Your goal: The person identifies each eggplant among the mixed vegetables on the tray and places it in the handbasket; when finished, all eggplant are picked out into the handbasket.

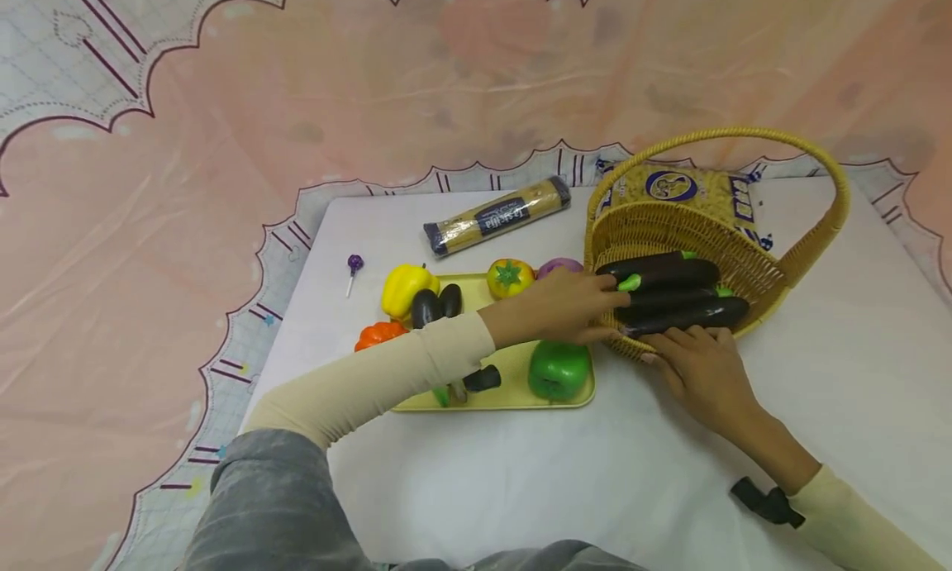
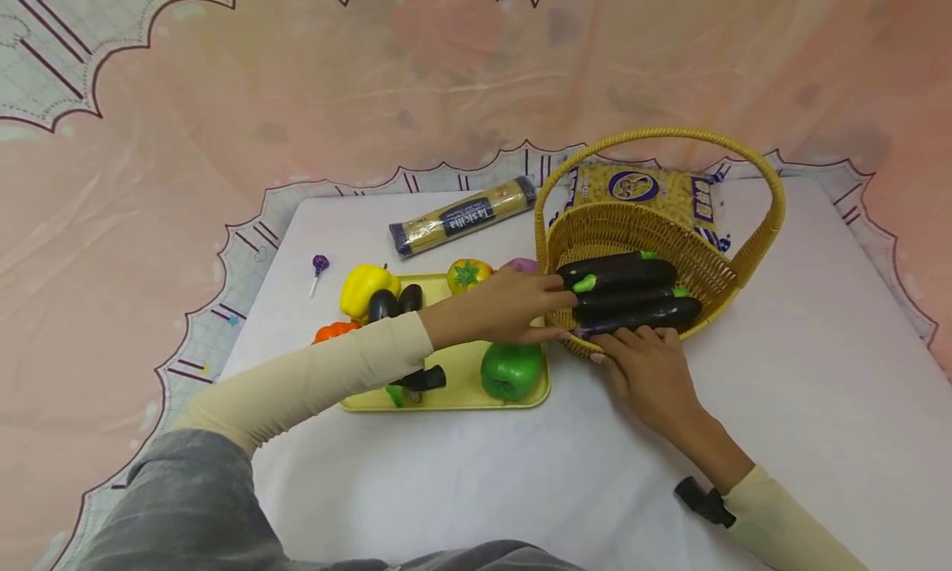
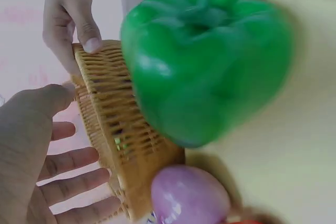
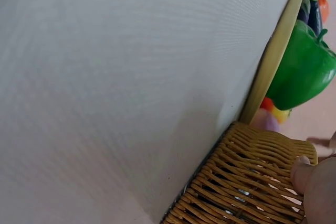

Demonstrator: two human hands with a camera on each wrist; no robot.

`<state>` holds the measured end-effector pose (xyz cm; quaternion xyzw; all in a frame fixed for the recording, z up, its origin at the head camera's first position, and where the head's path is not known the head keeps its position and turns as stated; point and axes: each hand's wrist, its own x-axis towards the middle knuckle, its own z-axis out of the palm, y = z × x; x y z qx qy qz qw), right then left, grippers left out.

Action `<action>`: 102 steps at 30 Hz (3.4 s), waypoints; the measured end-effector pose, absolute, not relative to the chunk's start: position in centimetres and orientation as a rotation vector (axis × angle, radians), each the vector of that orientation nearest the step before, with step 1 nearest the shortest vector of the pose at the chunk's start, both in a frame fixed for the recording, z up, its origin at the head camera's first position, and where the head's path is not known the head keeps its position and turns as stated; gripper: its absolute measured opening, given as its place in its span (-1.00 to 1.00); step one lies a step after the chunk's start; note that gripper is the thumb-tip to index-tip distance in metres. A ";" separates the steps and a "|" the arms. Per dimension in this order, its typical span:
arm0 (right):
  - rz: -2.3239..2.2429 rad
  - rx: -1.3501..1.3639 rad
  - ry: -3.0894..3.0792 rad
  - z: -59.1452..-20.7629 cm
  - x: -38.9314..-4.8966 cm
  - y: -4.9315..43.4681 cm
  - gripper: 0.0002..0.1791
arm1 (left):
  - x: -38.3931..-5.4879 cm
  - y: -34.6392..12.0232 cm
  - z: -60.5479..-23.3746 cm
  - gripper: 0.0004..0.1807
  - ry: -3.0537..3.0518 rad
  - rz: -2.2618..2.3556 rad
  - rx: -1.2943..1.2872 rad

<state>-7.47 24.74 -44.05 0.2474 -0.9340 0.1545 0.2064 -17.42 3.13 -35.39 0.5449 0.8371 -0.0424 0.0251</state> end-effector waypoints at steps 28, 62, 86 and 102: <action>0.470 0.674 -2.637 -43.9 -7.5 24.8 -0.70 | -13.6 -15.1 -35.0 -0.45 2.701 0.113 1.262; 0.500 0.679 -2.605 -44.3 -7.8 24.7 -0.74 | -13.7 -17.6 -37.4 -0.46 2.658 -0.328 1.404; 0.523 0.680 -2.576 -44.1 -7.7 24.6 -0.78 | -14.6 -13.7 -33.4 -0.55 2.806 0.097 1.557; 0.529 0.697 -2.548 -44.3 -7.9 24.6 -0.77 | -16.9 -5.2 -31.9 -0.43 2.799 0.171 1.570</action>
